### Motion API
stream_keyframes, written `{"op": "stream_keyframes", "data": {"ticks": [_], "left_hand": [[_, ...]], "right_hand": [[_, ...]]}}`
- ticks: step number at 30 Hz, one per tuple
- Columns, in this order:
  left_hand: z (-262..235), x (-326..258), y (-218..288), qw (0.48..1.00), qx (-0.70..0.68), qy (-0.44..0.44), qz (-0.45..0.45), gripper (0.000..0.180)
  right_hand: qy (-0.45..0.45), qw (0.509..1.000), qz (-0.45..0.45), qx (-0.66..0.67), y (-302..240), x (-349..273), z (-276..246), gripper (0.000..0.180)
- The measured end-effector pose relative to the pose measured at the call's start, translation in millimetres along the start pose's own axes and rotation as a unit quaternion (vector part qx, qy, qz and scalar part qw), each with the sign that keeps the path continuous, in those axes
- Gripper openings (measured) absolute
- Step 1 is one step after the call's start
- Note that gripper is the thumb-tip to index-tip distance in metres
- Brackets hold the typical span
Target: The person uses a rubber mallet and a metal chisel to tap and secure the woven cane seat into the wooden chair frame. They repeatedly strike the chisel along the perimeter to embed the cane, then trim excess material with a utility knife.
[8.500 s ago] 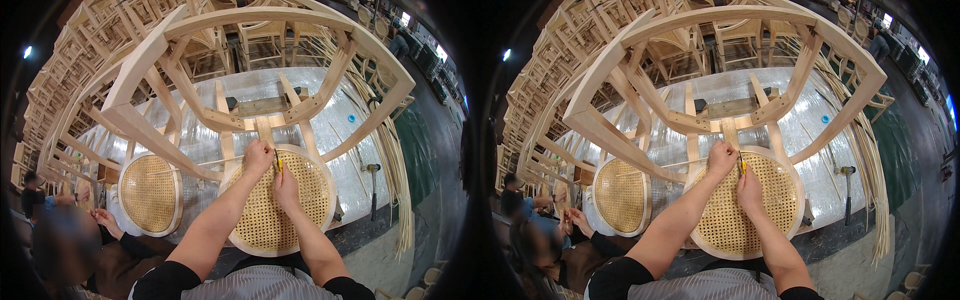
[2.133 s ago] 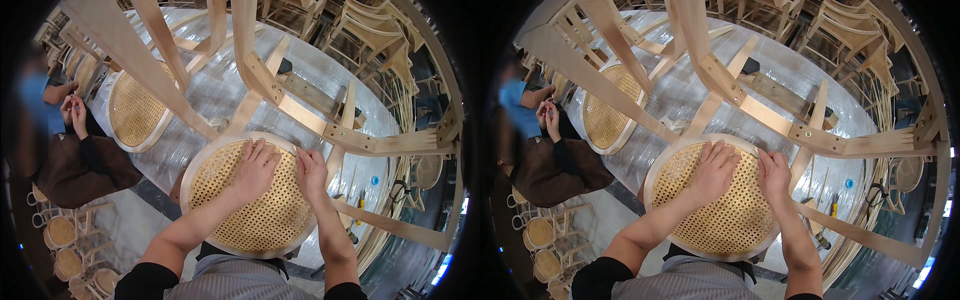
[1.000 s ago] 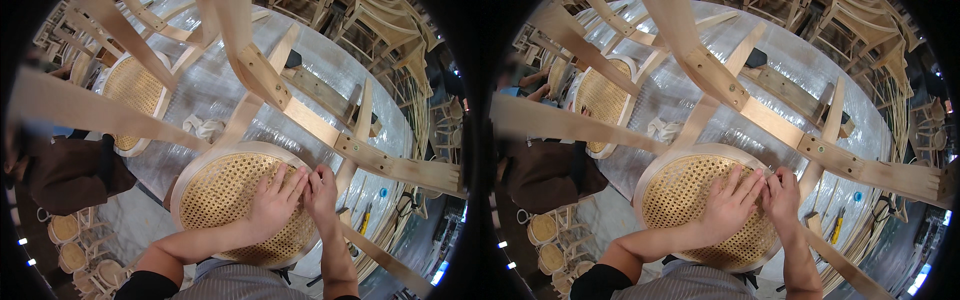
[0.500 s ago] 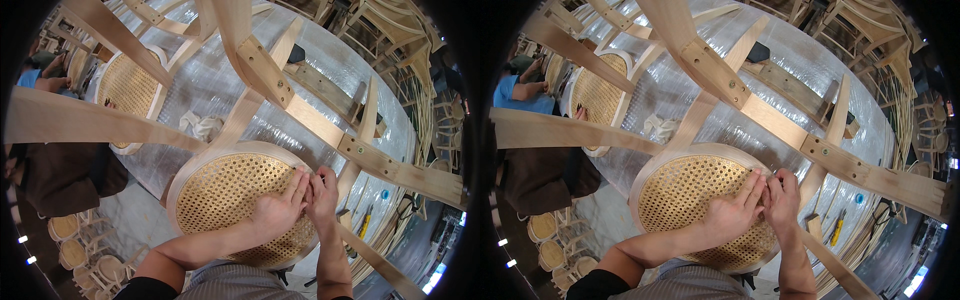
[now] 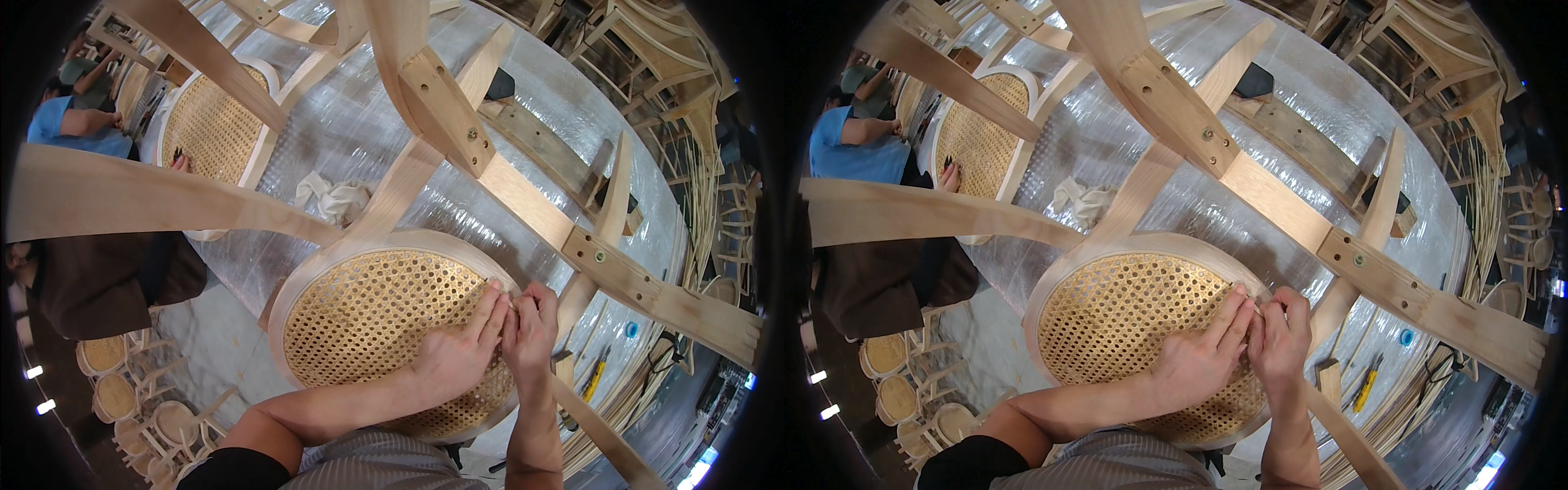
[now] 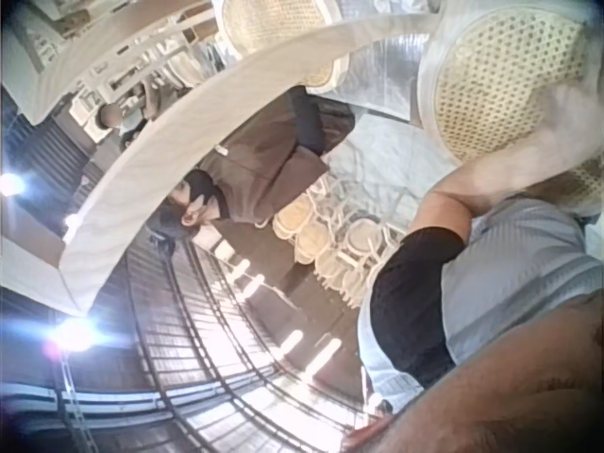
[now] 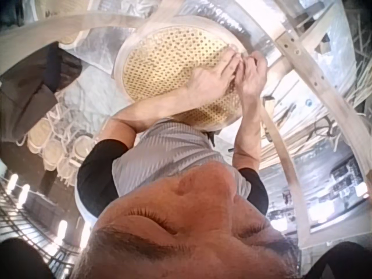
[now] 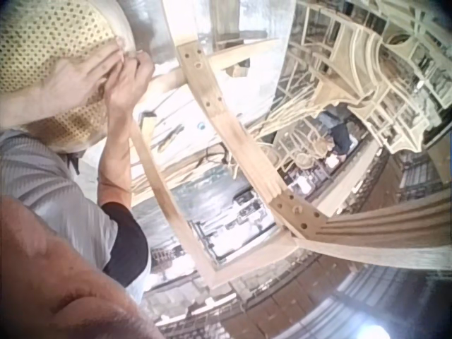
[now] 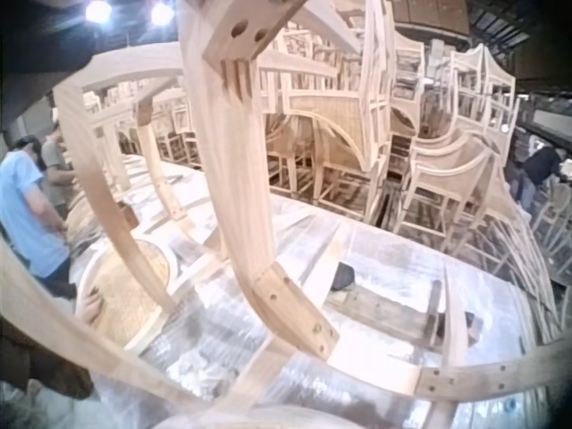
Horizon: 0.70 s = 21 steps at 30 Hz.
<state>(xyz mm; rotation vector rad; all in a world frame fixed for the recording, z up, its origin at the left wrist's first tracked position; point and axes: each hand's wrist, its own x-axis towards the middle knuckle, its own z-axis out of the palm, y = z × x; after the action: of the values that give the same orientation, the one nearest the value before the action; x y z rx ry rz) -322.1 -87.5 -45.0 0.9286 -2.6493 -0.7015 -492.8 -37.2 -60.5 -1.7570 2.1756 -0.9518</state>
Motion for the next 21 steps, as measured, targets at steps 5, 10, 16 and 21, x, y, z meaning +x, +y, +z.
{"op": "stream_keyframes", "data": {"ticks": [5,10,16,21], "left_hand": [[-1,1,-2,1.000,0.011,-0.013,-0.005,0.068],[1,0,-5,1.000,-0.010,-0.015,-0.014,0.070],[1,0,-9,0.999,-0.006,-0.033,-0.012,0.072],[-7,3,-10,0.997,0.039,-0.061,-0.009,0.074]], "right_hand": [[0.011,1.000,0.002,0.009,-3,2,1,0.018],[0.003,1.000,0.010,0.008,-5,4,-3,0.018],[0.020,0.999,0.025,0.035,-10,4,-6,0.014],[0.057,0.995,0.032,0.076,-7,-1,-7,0.012]]}}
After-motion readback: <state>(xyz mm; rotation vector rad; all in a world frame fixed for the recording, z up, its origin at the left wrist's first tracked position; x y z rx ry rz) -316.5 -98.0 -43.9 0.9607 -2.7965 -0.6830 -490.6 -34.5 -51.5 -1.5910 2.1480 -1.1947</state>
